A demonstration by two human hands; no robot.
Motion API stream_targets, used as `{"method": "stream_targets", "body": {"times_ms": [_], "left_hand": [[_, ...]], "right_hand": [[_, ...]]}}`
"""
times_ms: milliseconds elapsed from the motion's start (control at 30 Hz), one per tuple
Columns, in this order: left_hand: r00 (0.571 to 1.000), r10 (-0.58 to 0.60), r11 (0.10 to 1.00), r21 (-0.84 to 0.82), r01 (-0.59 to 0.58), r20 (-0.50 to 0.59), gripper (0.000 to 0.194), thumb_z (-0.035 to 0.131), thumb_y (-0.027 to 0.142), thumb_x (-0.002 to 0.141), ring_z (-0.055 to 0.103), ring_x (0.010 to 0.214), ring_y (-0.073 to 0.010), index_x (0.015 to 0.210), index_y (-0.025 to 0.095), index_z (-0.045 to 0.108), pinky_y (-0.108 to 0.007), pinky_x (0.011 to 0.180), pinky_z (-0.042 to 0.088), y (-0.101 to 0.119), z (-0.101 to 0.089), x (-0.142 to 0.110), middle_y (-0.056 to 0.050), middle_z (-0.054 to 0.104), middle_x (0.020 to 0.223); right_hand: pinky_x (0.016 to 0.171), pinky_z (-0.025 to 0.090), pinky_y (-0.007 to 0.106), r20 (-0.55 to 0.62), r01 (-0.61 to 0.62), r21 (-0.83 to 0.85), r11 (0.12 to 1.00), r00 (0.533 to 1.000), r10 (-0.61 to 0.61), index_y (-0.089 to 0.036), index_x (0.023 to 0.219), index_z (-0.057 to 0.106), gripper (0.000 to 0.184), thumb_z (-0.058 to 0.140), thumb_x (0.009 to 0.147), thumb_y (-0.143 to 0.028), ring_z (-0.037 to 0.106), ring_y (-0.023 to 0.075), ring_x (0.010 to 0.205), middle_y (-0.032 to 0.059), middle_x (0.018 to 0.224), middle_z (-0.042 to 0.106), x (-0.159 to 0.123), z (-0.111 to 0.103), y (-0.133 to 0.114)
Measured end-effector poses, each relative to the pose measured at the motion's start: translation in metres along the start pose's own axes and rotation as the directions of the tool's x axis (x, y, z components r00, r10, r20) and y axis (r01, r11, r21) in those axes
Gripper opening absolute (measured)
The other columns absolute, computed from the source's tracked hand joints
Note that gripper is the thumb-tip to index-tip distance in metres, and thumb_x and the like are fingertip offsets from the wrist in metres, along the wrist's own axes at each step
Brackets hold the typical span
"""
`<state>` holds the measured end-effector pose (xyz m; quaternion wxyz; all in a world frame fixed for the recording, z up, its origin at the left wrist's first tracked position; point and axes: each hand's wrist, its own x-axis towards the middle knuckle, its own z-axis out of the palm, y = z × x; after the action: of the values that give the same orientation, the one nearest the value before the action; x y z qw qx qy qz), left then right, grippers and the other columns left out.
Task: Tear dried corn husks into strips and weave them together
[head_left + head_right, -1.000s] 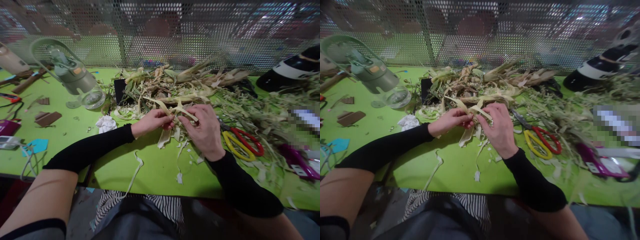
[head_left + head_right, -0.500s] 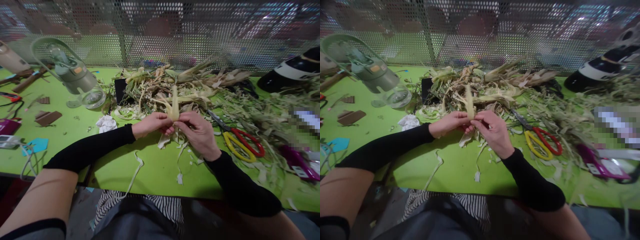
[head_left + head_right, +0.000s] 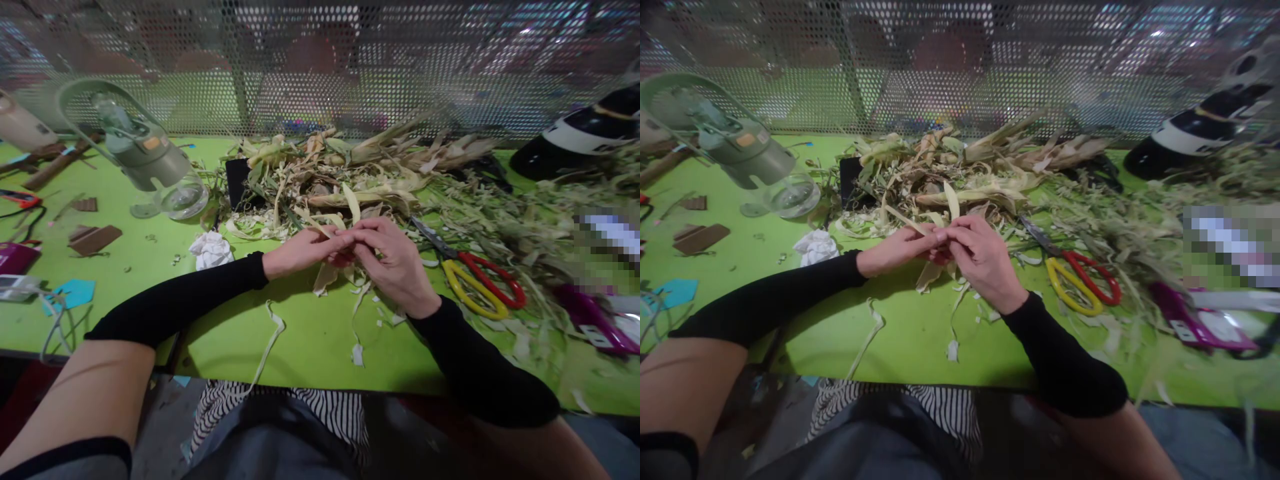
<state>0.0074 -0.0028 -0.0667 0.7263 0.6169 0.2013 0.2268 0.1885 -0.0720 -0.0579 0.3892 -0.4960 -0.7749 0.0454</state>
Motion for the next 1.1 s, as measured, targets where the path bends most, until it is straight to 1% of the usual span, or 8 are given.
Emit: {"method": "stream_targets", "body": {"times_ms": [100,200,333,433,567,700,933,1100], "left_hand": [[1.000,0.018,1.000,-0.011,-0.018,0.015,0.035,0.062,0.047,0.095,0.069,0.089,-0.0132,0.098,0.012,0.061,-0.030,0.089,0.055,-0.003,0.000,-0.001,-0.010,0.071,0.096],[0.997,0.067,0.984,0.165,-0.071,0.031,0.034,0.054,0.047,0.099,0.069,0.085,-0.0133,0.094,0.014,0.061,-0.028,0.083,0.055,-0.005,-0.003,-0.001,-0.009,0.071,0.094],[0.983,0.176,0.799,0.575,-0.174,0.052,0.012,0.062,0.028,0.092,0.061,0.071,-0.0120,0.084,0.019,0.064,-0.024,0.071,0.047,-0.010,-0.005,0.000,-0.005,0.072,0.086],[0.973,0.221,0.688,0.696,-0.205,0.068,0.007,0.065,0.020,0.086,0.057,0.065,-0.0121,0.080,0.019,0.064,-0.024,0.067,0.042,-0.013,-0.003,0.001,-0.003,0.071,0.079],[0.975,0.209,0.673,0.712,-0.199,0.075,0.008,0.059,0.023,0.090,0.058,0.064,-0.0120,0.087,0.019,0.065,-0.024,0.063,0.041,-0.013,-0.001,0.001,-0.001,0.070,0.076],[0.976,0.204,0.692,0.694,-0.197,0.075,0.013,0.062,0.025,0.089,0.056,0.060,-0.0110,0.077,0.020,0.062,-0.024,0.061,0.041,-0.011,-0.003,0.001,0.000,0.069,0.073],[0.991,0.105,0.791,0.598,-0.134,0.084,0.019,0.052,0.029,0.096,0.061,0.064,-0.0108,0.084,0.018,0.061,-0.023,0.063,0.047,-0.014,-0.001,0.000,-0.003,0.071,0.080],[0.996,0.004,0.808,0.587,-0.053,0.084,0.017,0.053,0.029,0.095,0.066,0.073,-0.0106,0.086,0.016,0.058,-0.021,0.067,0.050,-0.008,-0.001,-0.001,-0.004,0.073,0.088]], "right_hand": [[0.075,0.056,0.039,0.003,-0.123,0.065,0.990,0.992,0.123,-0.024,0.105,0.074,0.019,0.058,0.095,-0.025,0.067,0.0231,0.089,0.0081,0.101,0.071,0.001,0.000,-0.001],[0.069,0.055,0.035,0.007,-0.247,0.112,0.962,0.969,0.248,-0.022,0.107,0.073,0.024,0.060,0.096,-0.038,0.067,0.0213,0.083,0.0087,0.100,0.073,0.002,0.001,-0.002],[0.059,0.049,0.031,0.055,-0.331,0.148,0.932,0.943,0.327,-0.021,0.111,0.075,0.037,0.063,0.094,-0.051,0.063,0.0186,0.071,0.0082,0.097,0.076,-0.001,0.003,-0.003],[0.048,0.038,0.028,0.064,-0.372,0.179,0.911,0.928,0.366,-0.021,0.112,0.076,0.037,0.067,0.092,-0.050,0.050,0.0132,0.054,0.0042,0.085,0.075,-0.004,0.003,-0.006],[0.047,0.034,0.027,0.039,-0.396,0.231,0.889,0.917,0.398,-0.022,0.102,0.077,0.028,0.069,0.090,-0.045,0.048,0.0123,0.054,0.0018,0.081,0.073,-0.003,0.001,-0.011],[0.045,0.035,0.025,0.102,-0.474,0.400,0.784,0.874,0.475,-0.021,0.094,0.073,0.025,0.064,0.093,-0.044,0.046,0.0090,0.051,0.0039,0.093,0.075,0.002,-0.003,-0.014],[0.041,0.037,0.023,0.238,-0.498,0.549,0.671,0.863,0.446,-0.023,0.107,0.070,0.038,0.060,0.095,-0.058,0.046,0.0078,0.051,-0.0001,0.081,0.065,0.002,-0.005,-0.017],[0.045,0.043,0.024,0.188,-0.467,0.646,0.604,0.864,0.467,-0.027,0.122,0.069,0.046,0.056,0.096,-0.062,0.048,0.0102,0.055,-0.0019,0.075,0.052,-0.001,-0.004,-0.018]]}}
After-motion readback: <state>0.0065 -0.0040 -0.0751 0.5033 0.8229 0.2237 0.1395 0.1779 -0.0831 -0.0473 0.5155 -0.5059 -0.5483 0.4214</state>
